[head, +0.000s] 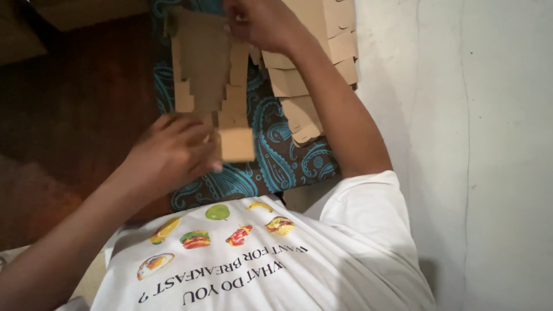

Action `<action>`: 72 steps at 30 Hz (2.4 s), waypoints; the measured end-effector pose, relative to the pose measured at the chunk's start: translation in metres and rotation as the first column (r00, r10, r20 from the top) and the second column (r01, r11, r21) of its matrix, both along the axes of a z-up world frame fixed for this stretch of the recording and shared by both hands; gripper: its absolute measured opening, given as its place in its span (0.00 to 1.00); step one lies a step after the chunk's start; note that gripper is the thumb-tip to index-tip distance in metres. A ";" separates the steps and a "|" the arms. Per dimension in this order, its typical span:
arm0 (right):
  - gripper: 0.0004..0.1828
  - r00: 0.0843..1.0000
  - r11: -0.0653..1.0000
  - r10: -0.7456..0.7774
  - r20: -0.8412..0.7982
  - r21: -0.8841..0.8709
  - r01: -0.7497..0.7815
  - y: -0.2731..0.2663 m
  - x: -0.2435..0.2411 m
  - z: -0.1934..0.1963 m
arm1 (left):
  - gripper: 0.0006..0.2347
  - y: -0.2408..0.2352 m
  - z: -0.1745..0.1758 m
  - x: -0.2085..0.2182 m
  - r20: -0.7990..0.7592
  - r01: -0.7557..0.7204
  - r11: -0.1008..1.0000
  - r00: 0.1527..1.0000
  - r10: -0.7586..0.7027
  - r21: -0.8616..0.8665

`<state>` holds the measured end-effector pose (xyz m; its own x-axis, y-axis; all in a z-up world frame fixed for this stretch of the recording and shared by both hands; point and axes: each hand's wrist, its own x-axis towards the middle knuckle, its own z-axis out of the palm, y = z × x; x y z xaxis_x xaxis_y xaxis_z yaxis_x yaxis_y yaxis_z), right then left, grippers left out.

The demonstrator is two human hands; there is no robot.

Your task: Assembling cardboard boxes by folding flat sheets and tucking in tabs.

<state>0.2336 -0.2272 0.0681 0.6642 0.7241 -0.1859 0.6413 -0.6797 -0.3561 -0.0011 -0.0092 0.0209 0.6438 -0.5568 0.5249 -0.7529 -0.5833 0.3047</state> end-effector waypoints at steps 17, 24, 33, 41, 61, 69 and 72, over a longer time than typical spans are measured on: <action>0.23 0.941 0.992 0.005 0.338 0.114 -0.046 0.001 -0.019 -0.087 | 0.07 0.015 -0.076 0.100 -0.121 -0.389 0.920 0.912 0.393 0.054; 0.23 0.922 0.994 -0.002 0.386 0.106 -0.042 0.001 -0.014 -0.106 | 0.14 0.016 -0.074 0.109 -0.118 -0.316 0.941 0.946 0.303 -0.122; 0.22 0.971 0.846 -0.003 0.240 0.518 -0.125 -0.001 0.001 -0.081 | 0.20 0.008 -0.083 0.136 -0.372 -0.386 0.910 0.875 0.310 -0.149; 0.17 0.948 0.882 -0.034 0.318 0.456 -0.121 -0.012 -0.002 -0.069 | 0.14 -0.003 -0.064 0.138 -0.085 -0.316 0.946 0.943 0.321 0.068; 0.25 0.956 0.981 -0.172 0.236 0.129 0.145 -0.008 -0.085 -0.065 | 0.13 0.001 -0.071 0.116 -0.064 -0.367 0.930 0.929 0.364 -0.034; 0.33 0.937 0.993 -0.095 0.336 -0.036 0.113 -0.022 -0.100 -0.088 | 0.21 0.003 -0.083 0.121 -0.022 -0.298 0.947 0.953 0.303 0.121; 0.23 0.891 0.952 -0.151 0.428 0.306 0.014 -0.021 -0.100 -0.092 | 0.24 0.007 -0.083 0.121 -0.055 -0.289 0.944 0.952 0.301 0.157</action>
